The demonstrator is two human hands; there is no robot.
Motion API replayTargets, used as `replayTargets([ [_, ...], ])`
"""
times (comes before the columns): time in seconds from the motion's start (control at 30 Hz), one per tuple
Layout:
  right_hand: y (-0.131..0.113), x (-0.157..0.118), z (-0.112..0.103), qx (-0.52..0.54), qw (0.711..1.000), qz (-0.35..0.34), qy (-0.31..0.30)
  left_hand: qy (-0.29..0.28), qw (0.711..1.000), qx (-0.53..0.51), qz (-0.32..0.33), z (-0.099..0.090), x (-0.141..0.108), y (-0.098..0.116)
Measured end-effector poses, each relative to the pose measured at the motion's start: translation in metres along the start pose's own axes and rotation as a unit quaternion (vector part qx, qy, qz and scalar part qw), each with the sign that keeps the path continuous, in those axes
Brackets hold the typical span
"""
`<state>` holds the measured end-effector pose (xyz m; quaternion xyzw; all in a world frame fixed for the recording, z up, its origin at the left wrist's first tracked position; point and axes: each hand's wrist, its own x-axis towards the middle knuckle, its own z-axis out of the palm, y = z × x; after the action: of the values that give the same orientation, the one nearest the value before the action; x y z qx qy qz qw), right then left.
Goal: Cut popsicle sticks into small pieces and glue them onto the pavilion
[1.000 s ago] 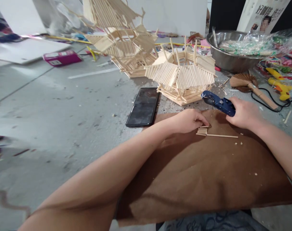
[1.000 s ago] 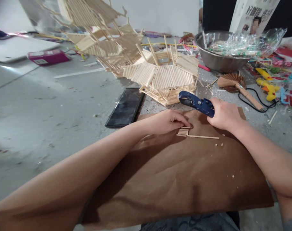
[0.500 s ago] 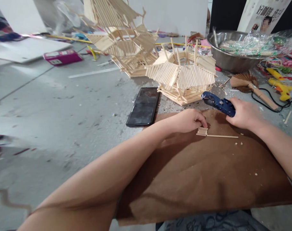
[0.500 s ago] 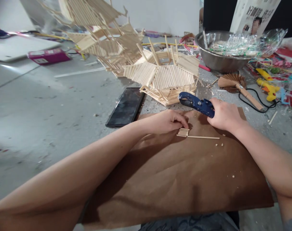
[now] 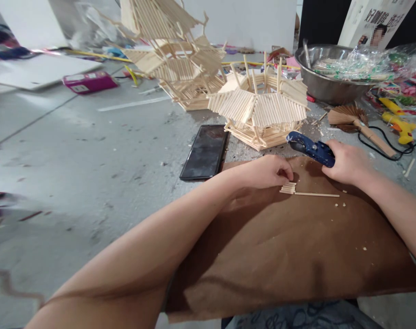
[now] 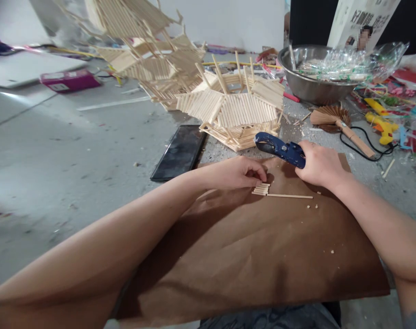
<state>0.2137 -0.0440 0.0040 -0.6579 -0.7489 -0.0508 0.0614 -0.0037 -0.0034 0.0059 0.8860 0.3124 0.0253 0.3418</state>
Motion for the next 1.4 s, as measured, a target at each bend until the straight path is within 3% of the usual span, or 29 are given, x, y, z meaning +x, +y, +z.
replayTargets([
  [0.57, -0.001, -0.001, 0.001, -0.005, 1.000, -0.005, 0.005, 0.014, 0.999, 0.047, -0.011, 0.006, 0.000, 0.005],
  [0.73, 0.001, 0.000, 0.001, 0.037, 0.998, -0.017, 0.037, 0.123, 0.988, -0.086, -0.026, 0.007, 0.001, 0.003],
  [0.93, 0.003, 0.003, 0.003, 0.078, 0.994, -0.020, 0.072, 0.239, 0.926, -0.290, 0.016, 0.016, 0.005, -0.002],
  [1.17, 0.003, 0.003, 0.006, 0.093, 0.993, -0.024, 0.062, 0.312, 0.921, -0.225, 0.067, 0.018, 0.004, -0.002],
  [1.4, 0.001, 0.000, 0.008, 0.070, 0.992, -0.081, 0.067, 0.356, 0.909, -0.190, 0.102, 0.021, 0.004, -0.002],
])
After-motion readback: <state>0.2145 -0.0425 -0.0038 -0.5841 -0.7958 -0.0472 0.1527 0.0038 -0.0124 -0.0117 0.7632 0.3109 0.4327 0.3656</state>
